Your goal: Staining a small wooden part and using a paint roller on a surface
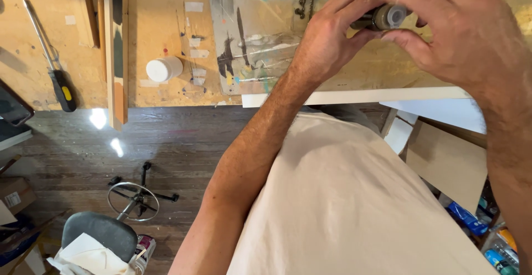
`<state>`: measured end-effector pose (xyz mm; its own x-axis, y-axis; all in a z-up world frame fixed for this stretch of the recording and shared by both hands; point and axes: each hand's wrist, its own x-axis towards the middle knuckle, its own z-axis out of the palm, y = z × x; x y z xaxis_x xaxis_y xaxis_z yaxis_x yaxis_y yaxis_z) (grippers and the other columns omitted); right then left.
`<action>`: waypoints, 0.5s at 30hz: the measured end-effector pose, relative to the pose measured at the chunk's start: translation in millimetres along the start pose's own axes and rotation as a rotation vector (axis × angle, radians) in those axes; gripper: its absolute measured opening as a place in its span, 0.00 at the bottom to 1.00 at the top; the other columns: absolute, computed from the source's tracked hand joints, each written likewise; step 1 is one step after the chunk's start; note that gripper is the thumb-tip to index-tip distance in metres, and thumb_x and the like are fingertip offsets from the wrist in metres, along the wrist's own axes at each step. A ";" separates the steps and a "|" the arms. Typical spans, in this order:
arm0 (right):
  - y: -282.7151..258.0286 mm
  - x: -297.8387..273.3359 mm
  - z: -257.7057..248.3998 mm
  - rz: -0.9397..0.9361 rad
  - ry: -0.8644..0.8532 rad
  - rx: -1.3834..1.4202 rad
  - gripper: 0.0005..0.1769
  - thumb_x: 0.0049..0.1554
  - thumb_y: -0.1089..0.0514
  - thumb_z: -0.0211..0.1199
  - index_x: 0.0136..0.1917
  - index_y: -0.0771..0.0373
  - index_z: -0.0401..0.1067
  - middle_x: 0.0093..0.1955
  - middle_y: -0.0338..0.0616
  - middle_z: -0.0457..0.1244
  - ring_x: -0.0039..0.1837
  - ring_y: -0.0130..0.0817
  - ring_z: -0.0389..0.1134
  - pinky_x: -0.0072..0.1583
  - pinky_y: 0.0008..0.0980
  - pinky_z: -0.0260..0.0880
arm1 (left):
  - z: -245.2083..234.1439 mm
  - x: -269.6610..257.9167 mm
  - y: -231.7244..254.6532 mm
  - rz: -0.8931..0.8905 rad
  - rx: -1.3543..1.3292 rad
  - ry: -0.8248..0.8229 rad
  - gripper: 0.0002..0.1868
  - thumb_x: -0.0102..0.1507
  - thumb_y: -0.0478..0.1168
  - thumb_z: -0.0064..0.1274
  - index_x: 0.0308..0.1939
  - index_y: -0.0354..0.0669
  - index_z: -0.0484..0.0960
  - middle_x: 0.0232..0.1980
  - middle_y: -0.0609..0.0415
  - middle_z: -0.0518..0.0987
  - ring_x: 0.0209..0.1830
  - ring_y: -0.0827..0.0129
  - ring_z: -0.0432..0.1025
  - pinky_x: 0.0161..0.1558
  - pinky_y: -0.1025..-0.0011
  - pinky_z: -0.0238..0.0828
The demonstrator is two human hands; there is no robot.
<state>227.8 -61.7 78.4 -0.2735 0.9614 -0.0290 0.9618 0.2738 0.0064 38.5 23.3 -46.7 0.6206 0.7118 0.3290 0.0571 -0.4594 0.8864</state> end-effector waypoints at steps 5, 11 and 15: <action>-1.2 -6.0 31.5 0.125 0.075 -0.052 0.38 0.67 0.24 0.82 0.58 0.58 0.70 0.47 0.35 0.68 0.48 0.31 0.71 0.46 0.30 0.71 | 1.2 0.4 1.5 -0.009 -0.019 -0.013 0.20 0.65 0.40 0.67 0.58 0.48 0.78 0.56 0.57 0.80 0.57 0.62 0.78 0.60 0.66 0.79; -8.1 0.3 18.4 0.045 0.089 0.330 0.24 0.65 0.56 0.80 0.71 0.65 0.82 0.59 0.47 0.70 0.54 0.39 0.71 0.56 0.36 0.73 | -1.7 0.9 3.2 -0.027 -0.040 -0.044 0.25 0.61 0.35 0.73 0.58 0.45 0.77 0.56 0.56 0.79 0.56 0.60 0.77 0.58 0.66 0.78; -15.8 -2.0 36.9 0.209 0.179 0.377 0.29 0.65 0.50 0.88 0.59 0.72 0.72 0.49 0.52 0.70 0.49 0.44 0.72 0.50 0.40 0.73 | -2.1 1.8 10.8 -0.069 -0.106 -0.043 0.20 0.65 0.34 0.64 0.59 0.46 0.77 0.55 0.56 0.79 0.55 0.63 0.78 0.55 0.69 0.81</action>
